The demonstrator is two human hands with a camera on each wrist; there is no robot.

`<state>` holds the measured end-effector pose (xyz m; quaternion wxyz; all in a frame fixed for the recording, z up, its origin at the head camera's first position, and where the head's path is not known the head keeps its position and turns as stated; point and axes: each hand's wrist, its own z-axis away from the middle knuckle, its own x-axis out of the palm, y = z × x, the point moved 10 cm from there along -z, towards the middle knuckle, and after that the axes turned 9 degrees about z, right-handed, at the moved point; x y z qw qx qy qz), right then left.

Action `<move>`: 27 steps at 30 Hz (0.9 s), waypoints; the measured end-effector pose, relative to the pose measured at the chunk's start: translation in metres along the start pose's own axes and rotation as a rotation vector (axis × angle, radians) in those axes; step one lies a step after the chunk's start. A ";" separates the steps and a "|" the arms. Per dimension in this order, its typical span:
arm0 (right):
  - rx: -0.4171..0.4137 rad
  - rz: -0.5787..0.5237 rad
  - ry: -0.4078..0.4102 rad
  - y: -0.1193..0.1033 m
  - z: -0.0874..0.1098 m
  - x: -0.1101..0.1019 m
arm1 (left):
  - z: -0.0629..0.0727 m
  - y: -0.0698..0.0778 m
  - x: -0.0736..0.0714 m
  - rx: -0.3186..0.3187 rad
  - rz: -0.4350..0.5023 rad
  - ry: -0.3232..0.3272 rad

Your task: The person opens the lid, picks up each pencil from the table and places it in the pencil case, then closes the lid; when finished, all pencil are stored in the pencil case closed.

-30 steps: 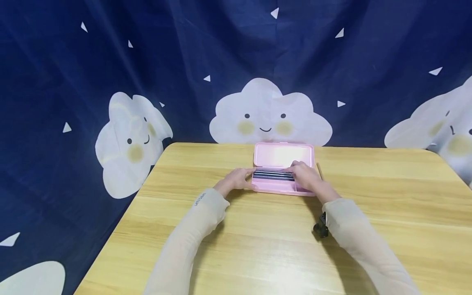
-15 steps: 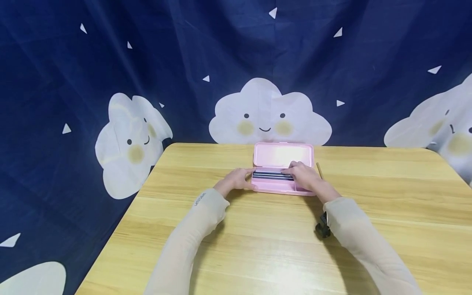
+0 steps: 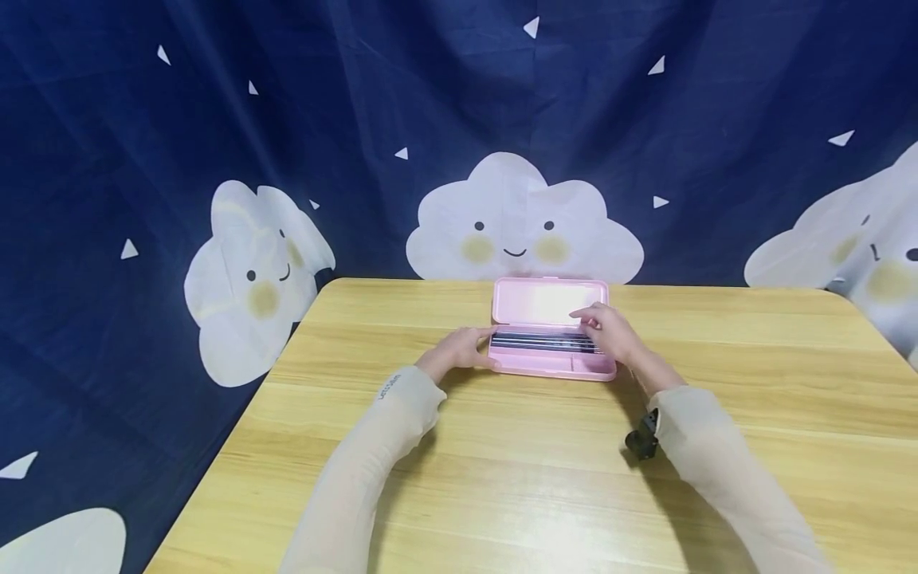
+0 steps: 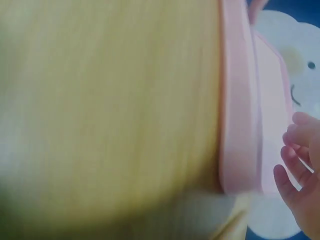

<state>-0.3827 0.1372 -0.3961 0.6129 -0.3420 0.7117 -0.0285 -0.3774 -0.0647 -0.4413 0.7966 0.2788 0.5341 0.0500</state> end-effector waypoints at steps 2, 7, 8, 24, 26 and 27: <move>0.017 0.001 0.005 0.008 0.004 -0.008 | -0.001 0.000 0.000 0.007 -0.007 0.001; 0.052 0.019 0.004 0.026 0.021 -0.024 | -0.002 0.000 -0.001 0.012 0.004 -0.004; 0.057 0.022 -0.010 0.030 0.025 -0.025 | -0.002 0.000 -0.001 0.011 0.011 -0.004; 0.195 0.074 -0.383 0.044 0.069 -0.003 | 0.001 0.000 -0.002 0.017 0.026 0.000; 0.205 0.083 -0.387 0.044 0.070 -0.002 | 0.001 0.001 -0.001 0.019 0.013 -0.001; 0.213 0.083 -0.388 0.045 0.071 -0.002 | 0.001 0.001 0.000 0.019 0.008 -0.003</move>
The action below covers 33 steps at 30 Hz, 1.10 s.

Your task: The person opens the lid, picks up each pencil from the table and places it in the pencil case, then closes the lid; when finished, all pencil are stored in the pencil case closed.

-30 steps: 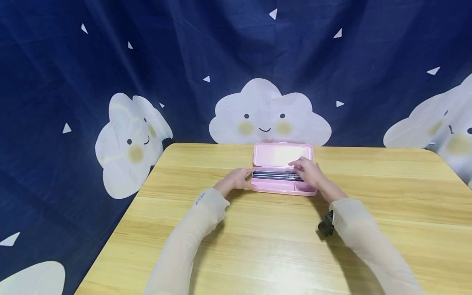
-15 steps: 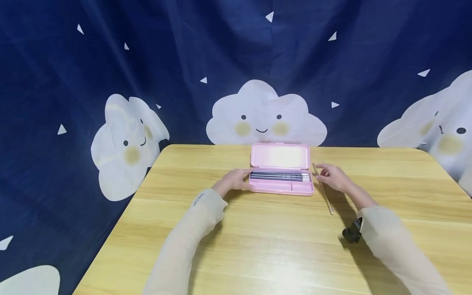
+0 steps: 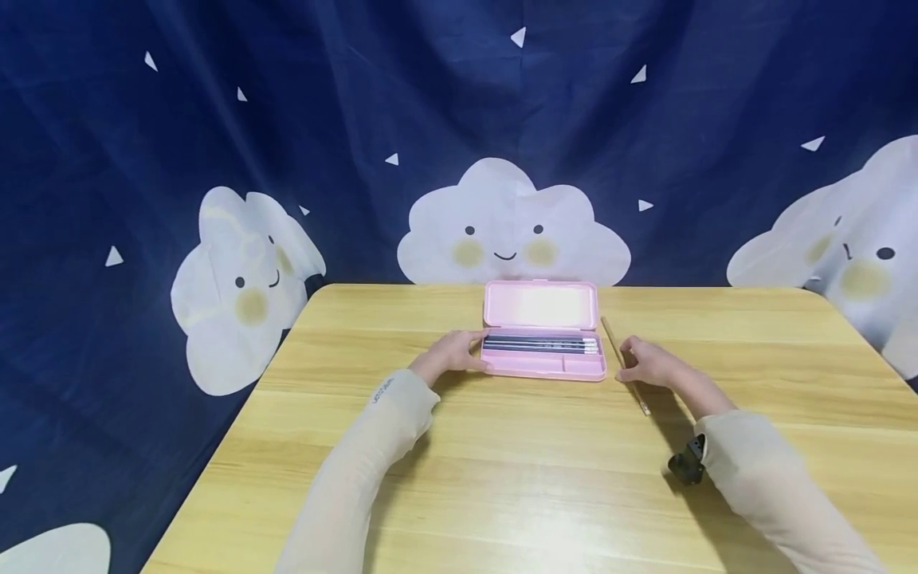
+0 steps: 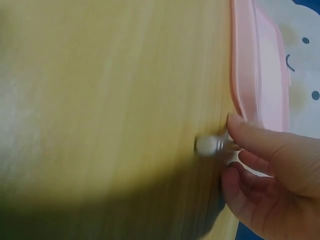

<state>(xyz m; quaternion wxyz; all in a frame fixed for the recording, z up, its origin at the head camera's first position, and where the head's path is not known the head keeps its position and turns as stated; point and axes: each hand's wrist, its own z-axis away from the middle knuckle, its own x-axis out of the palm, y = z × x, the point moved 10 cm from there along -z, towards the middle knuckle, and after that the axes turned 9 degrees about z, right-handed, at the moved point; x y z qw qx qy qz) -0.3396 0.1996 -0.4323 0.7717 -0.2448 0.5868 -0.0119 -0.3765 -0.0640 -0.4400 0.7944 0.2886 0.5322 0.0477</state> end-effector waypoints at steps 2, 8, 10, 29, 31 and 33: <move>0.000 -0.010 0.002 0.000 -0.001 0.000 | 0.000 0.000 0.000 0.003 -0.008 0.001; -0.024 -0.005 0.063 0.002 0.000 -0.008 | 0.000 0.000 -0.001 -0.001 0.001 0.009; -0.021 0.005 0.108 0.005 0.000 -0.015 | 0.000 0.000 -0.001 0.001 0.001 0.008; -0.394 0.203 0.422 -0.074 -0.024 -0.039 | 0.002 -0.005 -0.001 -0.031 0.002 0.007; -0.402 0.242 0.391 -0.082 -0.031 -0.031 | 0.002 -0.004 0.000 -0.027 0.000 0.004; -0.408 0.265 0.373 -0.089 -0.037 -0.025 | 0.002 -0.002 0.001 -0.017 -0.007 0.006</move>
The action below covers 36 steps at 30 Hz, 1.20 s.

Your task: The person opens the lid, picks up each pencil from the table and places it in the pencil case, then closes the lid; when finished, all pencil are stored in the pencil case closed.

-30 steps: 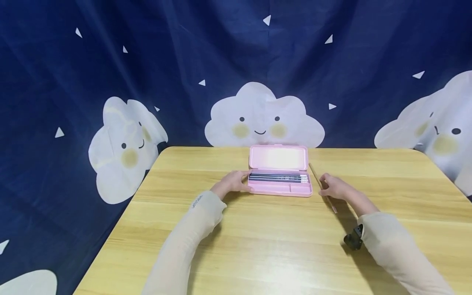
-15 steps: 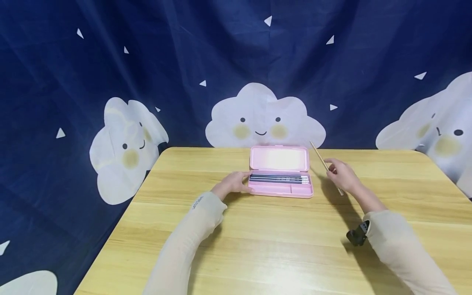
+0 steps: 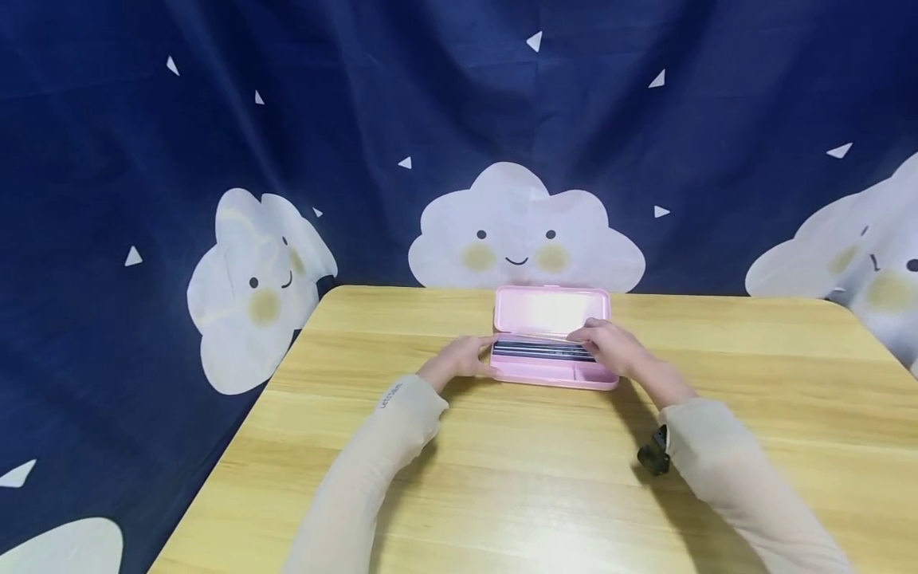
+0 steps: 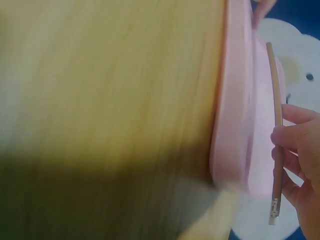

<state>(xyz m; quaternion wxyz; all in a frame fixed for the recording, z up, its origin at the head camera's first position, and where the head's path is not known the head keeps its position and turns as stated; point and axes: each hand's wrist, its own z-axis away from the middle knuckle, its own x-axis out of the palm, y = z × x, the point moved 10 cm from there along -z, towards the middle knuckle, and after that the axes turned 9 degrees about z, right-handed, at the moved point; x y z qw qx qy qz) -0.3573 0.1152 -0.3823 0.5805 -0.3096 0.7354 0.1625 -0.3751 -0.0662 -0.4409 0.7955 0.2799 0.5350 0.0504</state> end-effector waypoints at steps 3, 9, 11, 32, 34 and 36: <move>-0.007 0.003 -0.019 -0.005 -0.009 0.007 | -0.001 0.001 0.000 0.004 0.006 0.004; -0.004 0.004 -0.039 -0.008 -0.021 0.018 | -0.002 0.001 0.000 0.005 0.003 0.019; -0.015 0.013 -0.030 -0.009 -0.024 0.020 | -0.003 0.002 -0.001 0.010 -0.007 0.025; -0.024 0.073 0.024 -0.007 -0.023 0.028 | -0.003 0.003 0.002 -0.003 -0.033 0.015; -0.018 0.070 0.034 -0.005 -0.021 0.025 | -0.003 0.002 0.002 -0.010 -0.034 0.015; -0.009 0.076 0.029 -0.003 -0.020 0.024 | -0.003 0.001 0.001 -0.019 -0.038 0.016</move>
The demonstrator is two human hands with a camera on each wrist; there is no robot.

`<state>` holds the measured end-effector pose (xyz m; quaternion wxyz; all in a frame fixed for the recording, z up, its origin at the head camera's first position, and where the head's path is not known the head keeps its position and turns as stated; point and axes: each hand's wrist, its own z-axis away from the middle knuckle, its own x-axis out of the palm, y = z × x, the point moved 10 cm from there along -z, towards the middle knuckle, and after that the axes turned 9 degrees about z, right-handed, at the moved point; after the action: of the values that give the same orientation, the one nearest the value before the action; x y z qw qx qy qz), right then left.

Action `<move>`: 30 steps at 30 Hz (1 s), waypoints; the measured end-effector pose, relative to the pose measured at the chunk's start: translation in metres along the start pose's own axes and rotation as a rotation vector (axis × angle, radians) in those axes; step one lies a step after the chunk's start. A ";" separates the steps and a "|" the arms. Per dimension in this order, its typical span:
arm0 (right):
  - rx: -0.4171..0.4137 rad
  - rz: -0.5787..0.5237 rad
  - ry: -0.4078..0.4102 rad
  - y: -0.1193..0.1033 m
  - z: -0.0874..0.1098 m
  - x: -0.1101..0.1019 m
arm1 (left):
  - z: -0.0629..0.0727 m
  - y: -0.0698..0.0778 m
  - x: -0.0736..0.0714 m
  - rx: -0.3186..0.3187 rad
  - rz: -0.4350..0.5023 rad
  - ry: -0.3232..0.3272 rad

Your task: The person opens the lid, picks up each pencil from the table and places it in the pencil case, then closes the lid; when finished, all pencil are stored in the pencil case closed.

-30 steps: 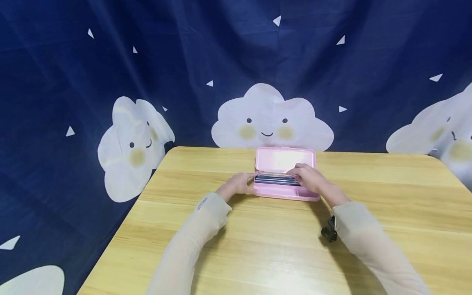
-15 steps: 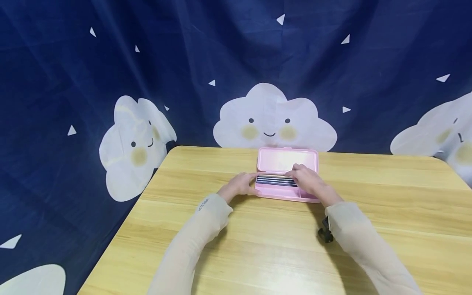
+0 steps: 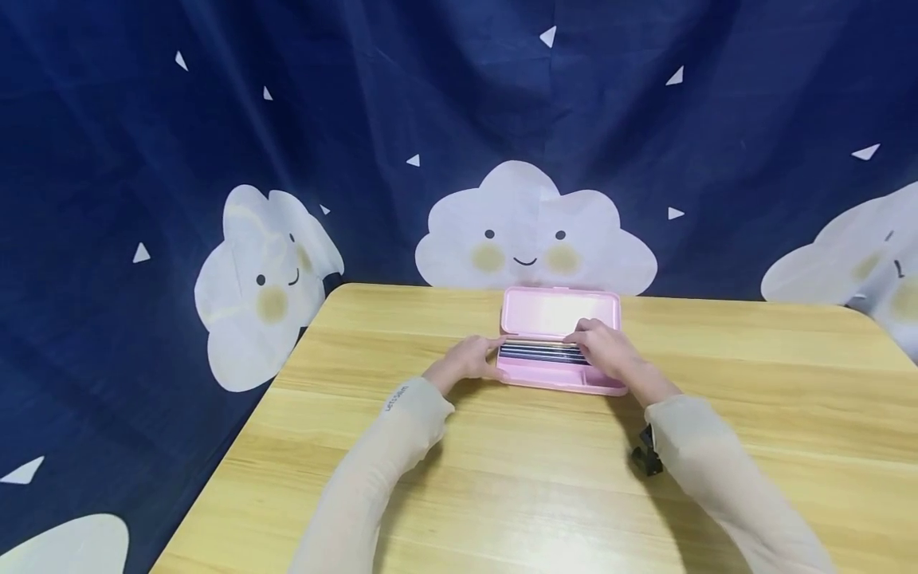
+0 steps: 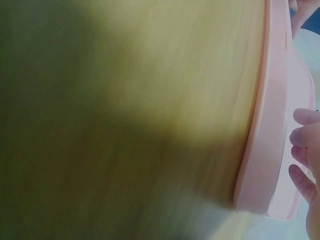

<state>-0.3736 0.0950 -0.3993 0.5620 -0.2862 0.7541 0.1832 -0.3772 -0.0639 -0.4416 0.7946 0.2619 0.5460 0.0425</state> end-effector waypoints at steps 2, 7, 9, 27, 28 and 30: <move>0.009 0.004 -0.019 0.002 0.002 0.000 | 0.000 -0.001 -0.001 -0.004 -0.008 0.000; 0.013 -0.006 -0.064 0.003 0.005 0.004 | -0.001 -0.002 -0.001 -0.006 -0.018 -0.008; 0.017 -0.017 -0.064 0.003 0.006 0.005 | -0.001 -0.002 0.000 -0.009 -0.017 -0.010; 0.320 -0.337 0.085 0.067 0.037 -0.013 | 0.000 0.000 0.001 0.014 -0.027 0.006; 0.342 -0.338 0.080 0.072 0.039 -0.013 | 0.000 0.001 0.000 0.017 -0.031 0.013; 0.374 -0.358 0.059 0.079 0.042 -0.012 | 0.001 0.002 -0.001 0.023 -0.047 0.024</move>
<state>-0.3903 0.1833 -0.4043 0.6063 -0.3115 0.7283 -0.0700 -0.3759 -0.0629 -0.4394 0.7857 0.2578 0.5620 0.0206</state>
